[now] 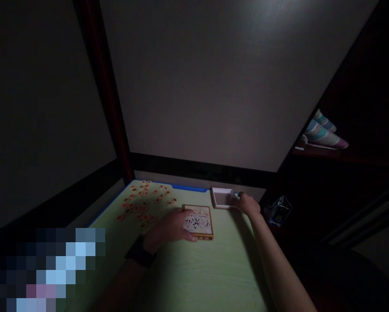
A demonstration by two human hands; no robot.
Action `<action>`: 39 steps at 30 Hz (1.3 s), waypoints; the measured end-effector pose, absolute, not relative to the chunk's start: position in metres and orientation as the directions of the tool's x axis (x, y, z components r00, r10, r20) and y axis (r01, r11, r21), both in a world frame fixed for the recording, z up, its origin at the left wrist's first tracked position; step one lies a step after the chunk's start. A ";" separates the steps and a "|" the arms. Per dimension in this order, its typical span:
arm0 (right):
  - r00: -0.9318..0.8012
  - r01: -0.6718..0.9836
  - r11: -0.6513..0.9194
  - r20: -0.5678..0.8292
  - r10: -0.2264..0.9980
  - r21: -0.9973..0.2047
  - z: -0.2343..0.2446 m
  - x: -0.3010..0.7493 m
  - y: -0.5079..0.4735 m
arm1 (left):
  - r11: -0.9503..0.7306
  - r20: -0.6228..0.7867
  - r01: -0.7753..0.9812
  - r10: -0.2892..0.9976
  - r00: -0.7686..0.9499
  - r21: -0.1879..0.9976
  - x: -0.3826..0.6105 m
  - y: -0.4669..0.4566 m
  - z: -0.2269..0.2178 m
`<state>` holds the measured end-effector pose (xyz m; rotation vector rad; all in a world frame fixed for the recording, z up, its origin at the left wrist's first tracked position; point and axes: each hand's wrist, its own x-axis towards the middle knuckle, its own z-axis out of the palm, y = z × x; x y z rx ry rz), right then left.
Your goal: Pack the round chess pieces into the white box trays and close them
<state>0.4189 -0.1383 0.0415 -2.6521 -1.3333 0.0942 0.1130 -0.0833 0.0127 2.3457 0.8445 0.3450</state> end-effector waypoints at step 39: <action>-0.226 0.892 0.270 0.158 0.961 -0.364 0.021 0.328 -0.126 | -0.628 0.462 0.562 0.777 0.427 0.538 0.118 -0.097 0.003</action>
